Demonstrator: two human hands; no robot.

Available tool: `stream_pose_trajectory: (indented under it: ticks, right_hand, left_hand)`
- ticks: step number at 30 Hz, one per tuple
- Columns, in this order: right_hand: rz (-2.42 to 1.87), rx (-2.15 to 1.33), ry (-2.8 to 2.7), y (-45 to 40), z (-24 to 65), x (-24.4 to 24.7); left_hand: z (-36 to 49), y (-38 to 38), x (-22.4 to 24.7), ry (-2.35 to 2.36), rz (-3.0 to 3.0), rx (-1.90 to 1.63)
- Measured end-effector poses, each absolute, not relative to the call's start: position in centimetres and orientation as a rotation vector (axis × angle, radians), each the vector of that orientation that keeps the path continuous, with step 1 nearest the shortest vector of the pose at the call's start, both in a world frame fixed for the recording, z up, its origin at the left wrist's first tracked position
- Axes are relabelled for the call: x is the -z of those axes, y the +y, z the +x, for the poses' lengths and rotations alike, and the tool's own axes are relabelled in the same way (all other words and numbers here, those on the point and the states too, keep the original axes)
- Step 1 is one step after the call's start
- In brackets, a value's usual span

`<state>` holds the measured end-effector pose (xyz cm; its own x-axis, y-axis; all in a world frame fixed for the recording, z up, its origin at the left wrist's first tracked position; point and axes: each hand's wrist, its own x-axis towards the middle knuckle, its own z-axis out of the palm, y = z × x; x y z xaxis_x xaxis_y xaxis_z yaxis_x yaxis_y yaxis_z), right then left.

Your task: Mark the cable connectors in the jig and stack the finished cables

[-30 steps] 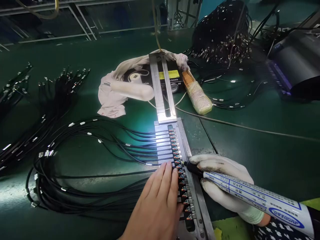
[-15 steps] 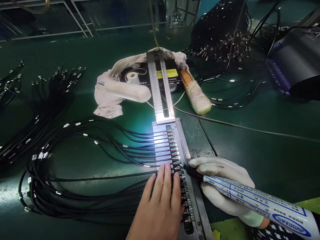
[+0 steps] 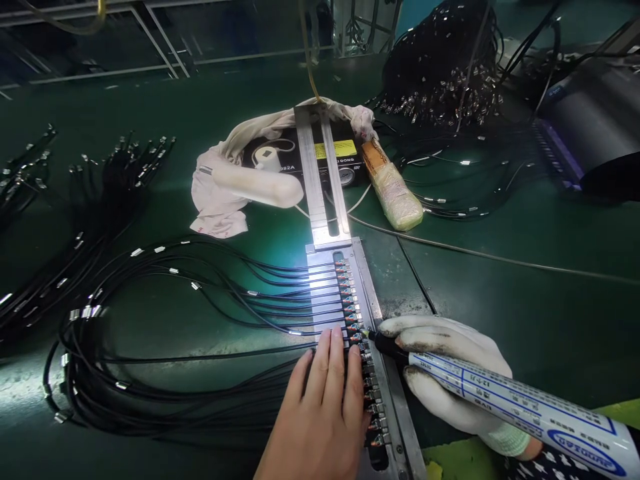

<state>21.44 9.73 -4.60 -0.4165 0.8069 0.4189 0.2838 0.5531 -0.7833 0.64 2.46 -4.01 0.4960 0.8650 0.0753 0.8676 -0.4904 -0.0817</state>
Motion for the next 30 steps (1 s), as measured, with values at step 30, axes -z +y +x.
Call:
stream_pose_trajectory:
  ticks: [30]
  right_hand:
    - [-0.837, -0.809, -1.945, 9.80, 21.35, 4.31]
  left_hand:
    - [0.54, 2.51, 3.86, -1.496, -2.656, 0.006]
